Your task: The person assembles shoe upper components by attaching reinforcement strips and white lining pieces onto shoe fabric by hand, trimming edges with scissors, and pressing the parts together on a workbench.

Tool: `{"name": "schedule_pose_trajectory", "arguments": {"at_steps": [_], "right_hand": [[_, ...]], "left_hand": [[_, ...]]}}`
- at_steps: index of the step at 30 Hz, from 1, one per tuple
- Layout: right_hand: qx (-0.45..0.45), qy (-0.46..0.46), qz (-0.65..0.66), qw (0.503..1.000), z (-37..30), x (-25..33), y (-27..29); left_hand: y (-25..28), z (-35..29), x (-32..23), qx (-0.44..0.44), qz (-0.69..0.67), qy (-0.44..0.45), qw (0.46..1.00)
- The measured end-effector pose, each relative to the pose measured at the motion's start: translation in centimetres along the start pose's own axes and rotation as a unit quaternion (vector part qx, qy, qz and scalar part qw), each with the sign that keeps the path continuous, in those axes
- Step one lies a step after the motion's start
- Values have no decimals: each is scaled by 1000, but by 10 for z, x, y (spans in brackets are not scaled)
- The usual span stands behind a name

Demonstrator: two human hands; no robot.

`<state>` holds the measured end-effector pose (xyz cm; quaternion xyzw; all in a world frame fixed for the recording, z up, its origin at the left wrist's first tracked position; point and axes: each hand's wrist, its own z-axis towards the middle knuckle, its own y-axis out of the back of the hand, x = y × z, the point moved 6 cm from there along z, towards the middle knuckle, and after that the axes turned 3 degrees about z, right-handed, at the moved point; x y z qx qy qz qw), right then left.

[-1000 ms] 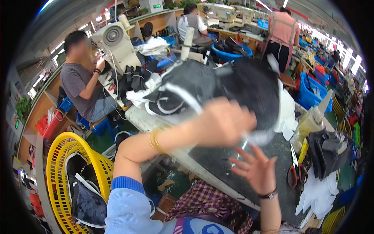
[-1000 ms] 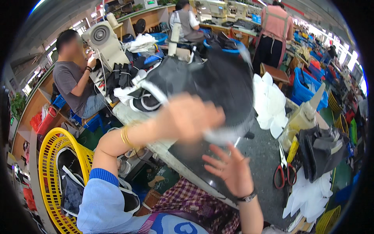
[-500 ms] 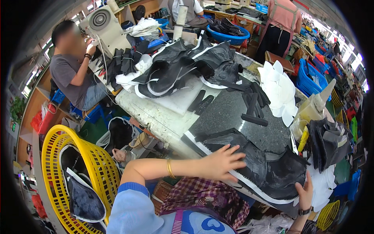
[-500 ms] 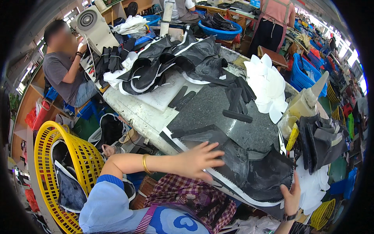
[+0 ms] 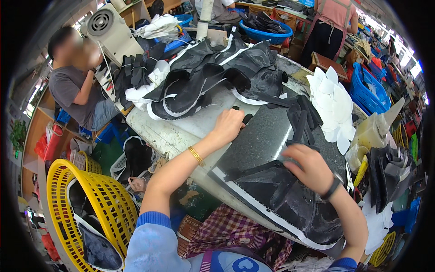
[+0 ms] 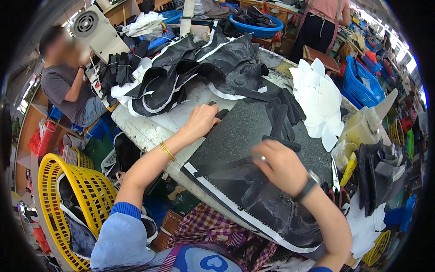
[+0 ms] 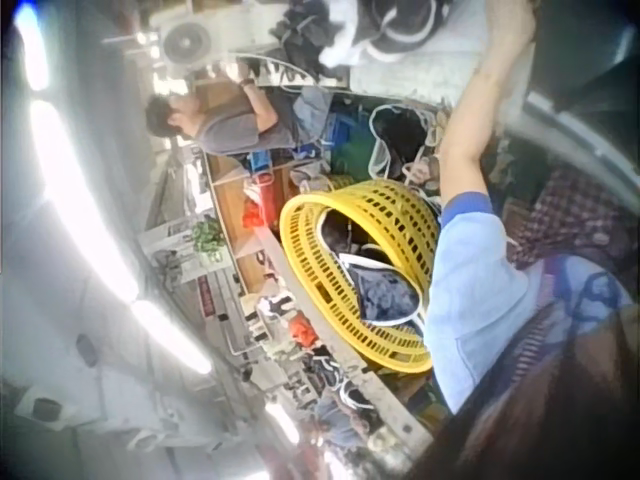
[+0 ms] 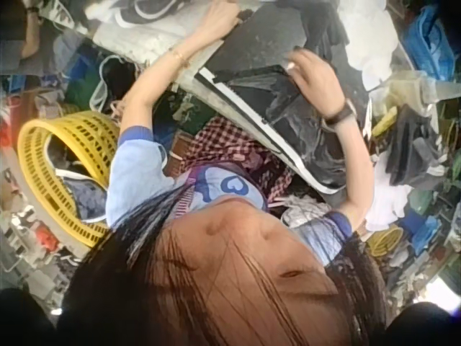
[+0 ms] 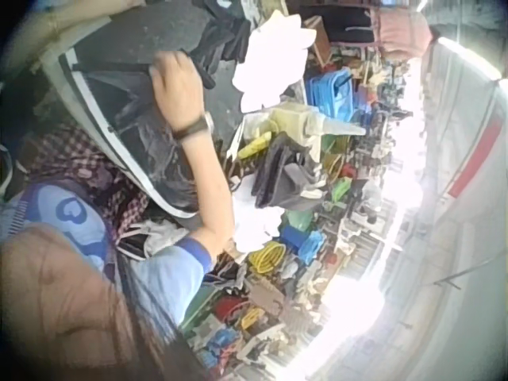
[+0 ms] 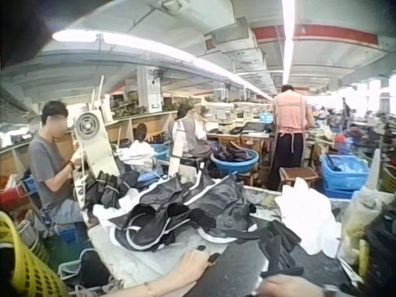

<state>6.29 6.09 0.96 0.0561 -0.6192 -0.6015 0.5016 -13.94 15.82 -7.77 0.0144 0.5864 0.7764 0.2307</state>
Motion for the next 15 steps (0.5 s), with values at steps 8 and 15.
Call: {"name": "schedule_pose_trajectory", "arguments": {"at_steps": [8,15], "right_hand": [[-108,39,-61,992,118,-74,-69],[-49,-57,191,979,144,-74,-70]], "left_hand": [[10,-10,-4,-43,-35,-59,997],[54,-6,-3,-154,-149,-58,975]]}}
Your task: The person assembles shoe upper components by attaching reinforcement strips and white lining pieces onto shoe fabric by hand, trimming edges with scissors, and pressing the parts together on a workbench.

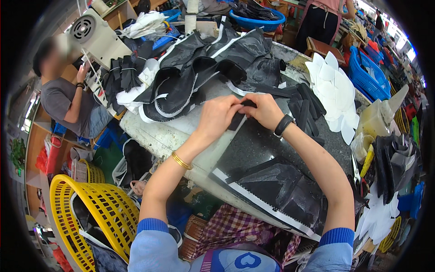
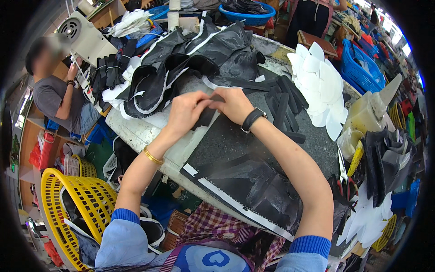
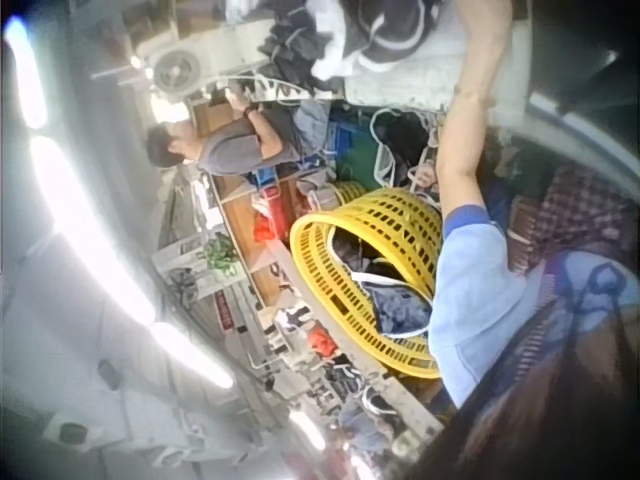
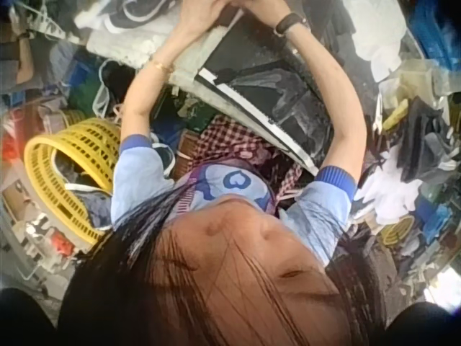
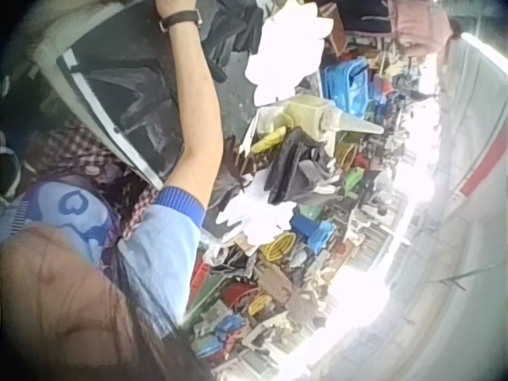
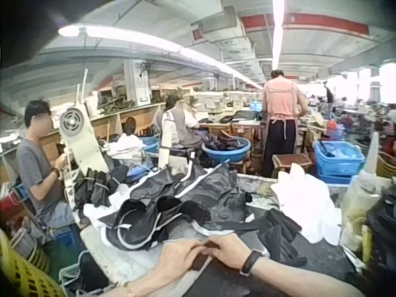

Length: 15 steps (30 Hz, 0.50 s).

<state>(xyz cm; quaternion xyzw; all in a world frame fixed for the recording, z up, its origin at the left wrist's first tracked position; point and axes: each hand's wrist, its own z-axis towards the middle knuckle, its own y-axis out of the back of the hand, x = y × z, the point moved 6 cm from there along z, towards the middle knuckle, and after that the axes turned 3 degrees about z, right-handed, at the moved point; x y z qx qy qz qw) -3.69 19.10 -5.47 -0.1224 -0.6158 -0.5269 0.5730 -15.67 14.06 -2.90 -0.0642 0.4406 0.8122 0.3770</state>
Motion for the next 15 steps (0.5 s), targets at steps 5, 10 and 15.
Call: {"name": "schedule_pose_trajectory", "arguments": {"at_steps": [5,10,15], "right_hand": [[-48,201,-155,966,2,28,-2],[-31,142,3,989,-6,55,3],[-124,251,-225,933,-10,25,20]], "left_hand": [[23,5,-27,-17,95,-55,994],[42,10,-15,-41,33,17,998],[46,21,-44,57,-54,93,993]]}}
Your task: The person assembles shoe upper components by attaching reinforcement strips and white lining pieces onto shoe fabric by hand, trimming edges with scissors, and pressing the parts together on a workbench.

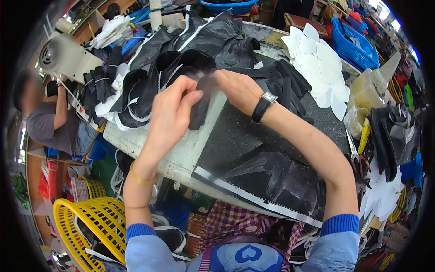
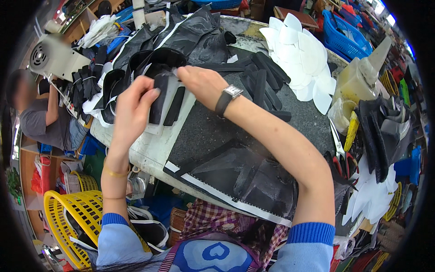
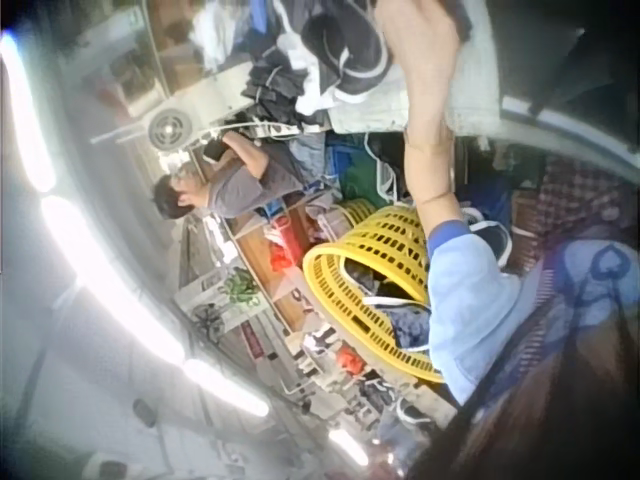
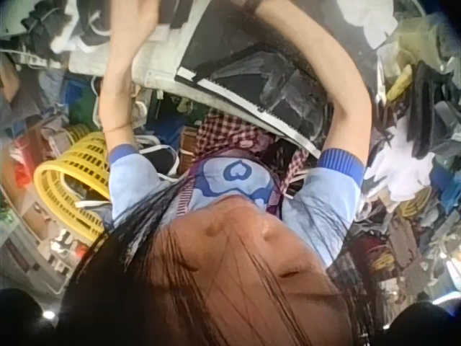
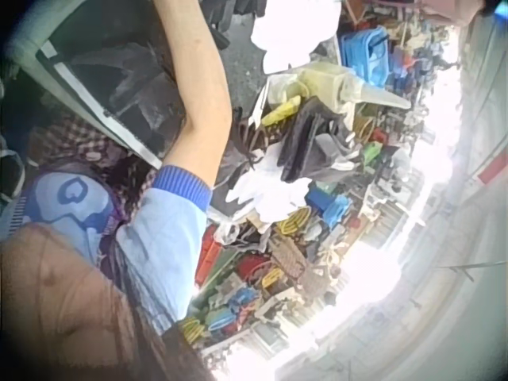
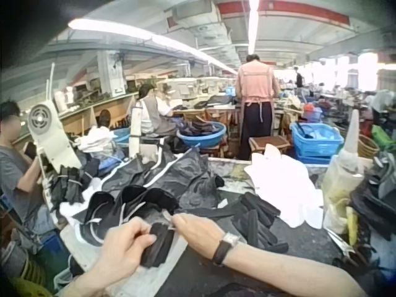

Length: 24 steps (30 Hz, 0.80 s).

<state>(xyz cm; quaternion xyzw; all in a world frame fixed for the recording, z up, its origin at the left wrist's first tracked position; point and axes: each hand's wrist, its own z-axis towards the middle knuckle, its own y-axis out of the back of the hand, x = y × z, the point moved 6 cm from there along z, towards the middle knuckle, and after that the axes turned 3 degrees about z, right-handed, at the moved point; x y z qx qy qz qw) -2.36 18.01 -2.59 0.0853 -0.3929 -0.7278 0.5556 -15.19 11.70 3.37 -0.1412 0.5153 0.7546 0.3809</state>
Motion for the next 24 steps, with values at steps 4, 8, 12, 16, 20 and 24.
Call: {"name": "schedule_pose_trajectory", "arguments": {"at_steps": [4,8,12,16,20,24], "right_hand": [[136,-181,-15,974,-19,-39,-23],[157,-115,-53,979,-22,-32,-5],[144,-186,5,972,-31,-51,5],[85,-158,-1,984,-36,-30,15],[137,-144,24,980,-45,35,49],[212,-176,-3,961,-96,60,82]], "left_hand": [[-12,-8,-18,223,-196,111,948],[-83,-37,4,451,-224,226,834],[-126,-51,20,509,-232,262,787],[-140,-50,18,514,-198,210,808],[-134,-47,16,500,-152,169,836],[-140,-43,13,526,-143,156,824]]}}
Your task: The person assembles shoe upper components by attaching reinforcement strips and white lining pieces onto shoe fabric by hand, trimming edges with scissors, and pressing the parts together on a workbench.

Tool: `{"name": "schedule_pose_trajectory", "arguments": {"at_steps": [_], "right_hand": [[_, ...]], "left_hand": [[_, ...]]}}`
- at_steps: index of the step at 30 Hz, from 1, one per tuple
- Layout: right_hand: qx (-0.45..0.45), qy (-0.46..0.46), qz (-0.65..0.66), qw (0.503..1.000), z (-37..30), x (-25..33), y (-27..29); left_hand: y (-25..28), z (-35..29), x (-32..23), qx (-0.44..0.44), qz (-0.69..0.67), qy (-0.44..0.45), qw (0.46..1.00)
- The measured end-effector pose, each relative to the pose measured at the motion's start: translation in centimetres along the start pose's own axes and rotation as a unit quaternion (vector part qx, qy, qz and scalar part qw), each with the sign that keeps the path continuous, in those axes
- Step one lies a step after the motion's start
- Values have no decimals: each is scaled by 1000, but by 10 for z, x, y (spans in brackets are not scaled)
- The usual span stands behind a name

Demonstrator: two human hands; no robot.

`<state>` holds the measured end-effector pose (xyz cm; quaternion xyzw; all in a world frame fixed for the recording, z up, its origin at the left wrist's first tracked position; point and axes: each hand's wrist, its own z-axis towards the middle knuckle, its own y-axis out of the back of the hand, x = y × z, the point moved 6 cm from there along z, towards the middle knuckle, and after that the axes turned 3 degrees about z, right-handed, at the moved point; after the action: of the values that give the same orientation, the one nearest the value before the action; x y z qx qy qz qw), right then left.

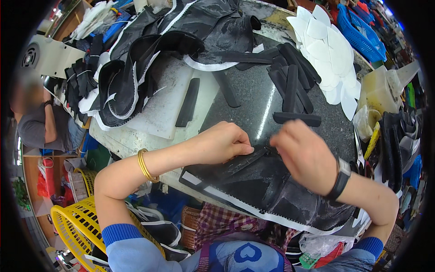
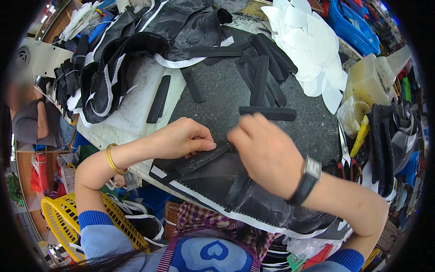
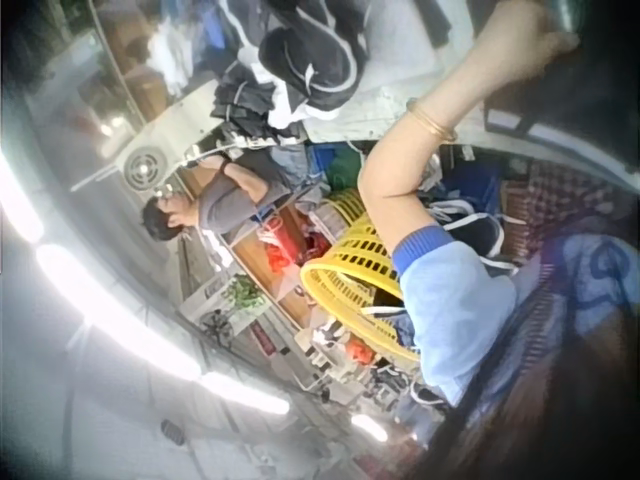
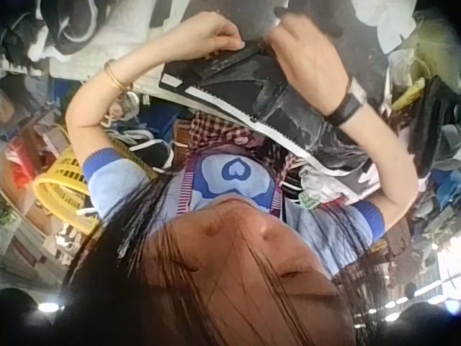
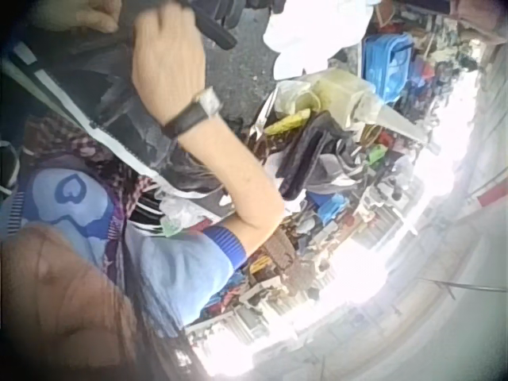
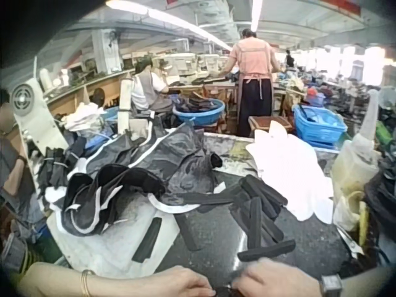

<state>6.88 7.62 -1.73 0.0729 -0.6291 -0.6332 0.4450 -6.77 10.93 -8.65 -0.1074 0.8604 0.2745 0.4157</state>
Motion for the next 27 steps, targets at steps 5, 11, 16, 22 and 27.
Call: {"name": "schedule_pose_trajectory", "arguments": {"at_steps": [5,11,16,22,27], "right_hand": [[66,19,-116,991,-31,13,-28],[104,3,-115,988,-31,18,-34],[72,40,-149,985,-29,19,-33],[58,90,-213,971,-26,32,-32],[62,132,-233,961,-16,34,-42]], "left_hand": [[4,2,-8,-24,89,-49,995],[-1,-4,6,7,-81,34,996],[-4,-49,37,29,-172,148,974],[-5,-53,38,14,-145,105,984],[-2,-53,40,-9,-123,83,989]]}}
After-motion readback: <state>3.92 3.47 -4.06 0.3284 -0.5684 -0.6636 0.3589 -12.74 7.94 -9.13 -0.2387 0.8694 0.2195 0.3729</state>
